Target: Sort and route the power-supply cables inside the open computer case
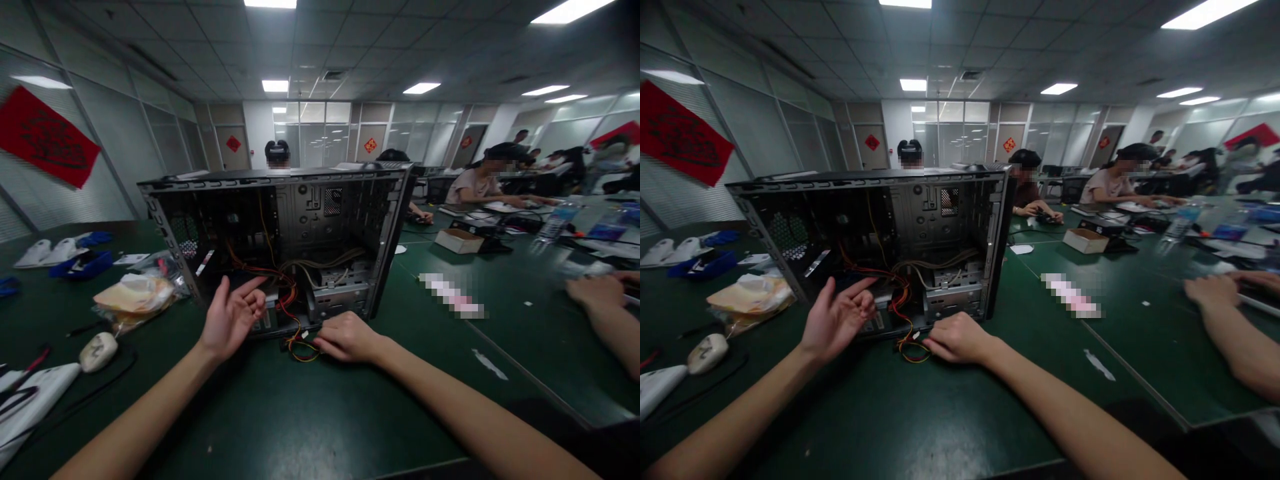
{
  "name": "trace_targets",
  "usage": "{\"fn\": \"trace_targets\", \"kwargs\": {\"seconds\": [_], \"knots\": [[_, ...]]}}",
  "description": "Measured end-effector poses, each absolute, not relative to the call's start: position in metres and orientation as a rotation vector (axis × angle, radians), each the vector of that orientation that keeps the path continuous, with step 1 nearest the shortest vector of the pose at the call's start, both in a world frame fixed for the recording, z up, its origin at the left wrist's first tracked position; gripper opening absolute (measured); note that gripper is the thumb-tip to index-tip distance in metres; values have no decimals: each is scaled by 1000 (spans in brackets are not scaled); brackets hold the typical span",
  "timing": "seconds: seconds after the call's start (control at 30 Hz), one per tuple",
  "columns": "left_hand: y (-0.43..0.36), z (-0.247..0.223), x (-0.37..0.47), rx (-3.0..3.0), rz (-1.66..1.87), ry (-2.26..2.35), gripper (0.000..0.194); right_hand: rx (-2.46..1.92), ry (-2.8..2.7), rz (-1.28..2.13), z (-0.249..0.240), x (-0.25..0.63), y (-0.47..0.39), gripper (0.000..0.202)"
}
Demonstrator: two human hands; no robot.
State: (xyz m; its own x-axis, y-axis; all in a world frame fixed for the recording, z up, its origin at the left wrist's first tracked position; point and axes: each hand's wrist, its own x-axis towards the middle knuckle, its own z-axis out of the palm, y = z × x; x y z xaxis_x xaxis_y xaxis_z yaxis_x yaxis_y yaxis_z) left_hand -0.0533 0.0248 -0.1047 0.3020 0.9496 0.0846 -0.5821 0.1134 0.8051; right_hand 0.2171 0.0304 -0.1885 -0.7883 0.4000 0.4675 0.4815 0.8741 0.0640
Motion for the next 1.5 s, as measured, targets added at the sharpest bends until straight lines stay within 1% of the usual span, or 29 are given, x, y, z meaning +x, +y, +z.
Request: {"fn": "trace_targets", "kwargs": {"seconds": [0.07,0.17,0.3,0.4,0.47,0.53,0.6,0.67,0.73,0.8,0.87,0.93,1.0,1.1,1.17,1.27,1.37,1.5], "knots": [[27,-102,-49,845,1233,562,50,-658,-2669,-170,-187,213,29,32],[29,-102,-41,823,1345,596,42,-684,-2769,-133,-186,209,26,41],[33,-104,-35,761,1406,594,44,-706,-2805,-76,-185,207,24,41],[33,-110,-37,856,1434,583,55,-711,-2785,-23,-184,207,25,40],[30,-118,-41,1062,1451,579,67,-716,-2777,1,-184,208,25,40],[24,-130,-44,1292,1481,628,71,-723,-2776,21,-185,209,24,40],[18,-144,-47,1451,1500,738,65,-733,-2772,53,-185,210,23,40],[13,-155,-46,1578,1502,766,51,-734,-2762,112,-186,212,22,40],[8,-164,-44,1711,1450,729,37,-732,-2727,224,-187,213,22,38],[3,-170,-41,1891,1360,690,29,-762,-2617,364,-189,214,21,33],[-2,-174,-38,2154,1281,658,31,-821,-2460,464,-191,215,22,30],[-6,-175,-37,2485,1225,581,41,-871,-2344,490,-193,216,22,28],[-7,-175,-37,2825,1106,455,47,-877,-2324,486,-195,216,23,25],[-7,-176,-35,3141,825,286,44,-808,-2431,479,-196,215,25,24],[-7,-177,-31,3189,724,270,38,-787,-2480,455,-196,214,25,25],[-5,-180,-24,3184,696,365,27,-866,-2405,419,-197,213,26,29],[3,-180,-20,3211,695,357,18,-891,-2364,398,-198,213,27,29],[15,-178,-18,3258,662,305,21,-829,-2480,262,-201,215,26,27]]}}
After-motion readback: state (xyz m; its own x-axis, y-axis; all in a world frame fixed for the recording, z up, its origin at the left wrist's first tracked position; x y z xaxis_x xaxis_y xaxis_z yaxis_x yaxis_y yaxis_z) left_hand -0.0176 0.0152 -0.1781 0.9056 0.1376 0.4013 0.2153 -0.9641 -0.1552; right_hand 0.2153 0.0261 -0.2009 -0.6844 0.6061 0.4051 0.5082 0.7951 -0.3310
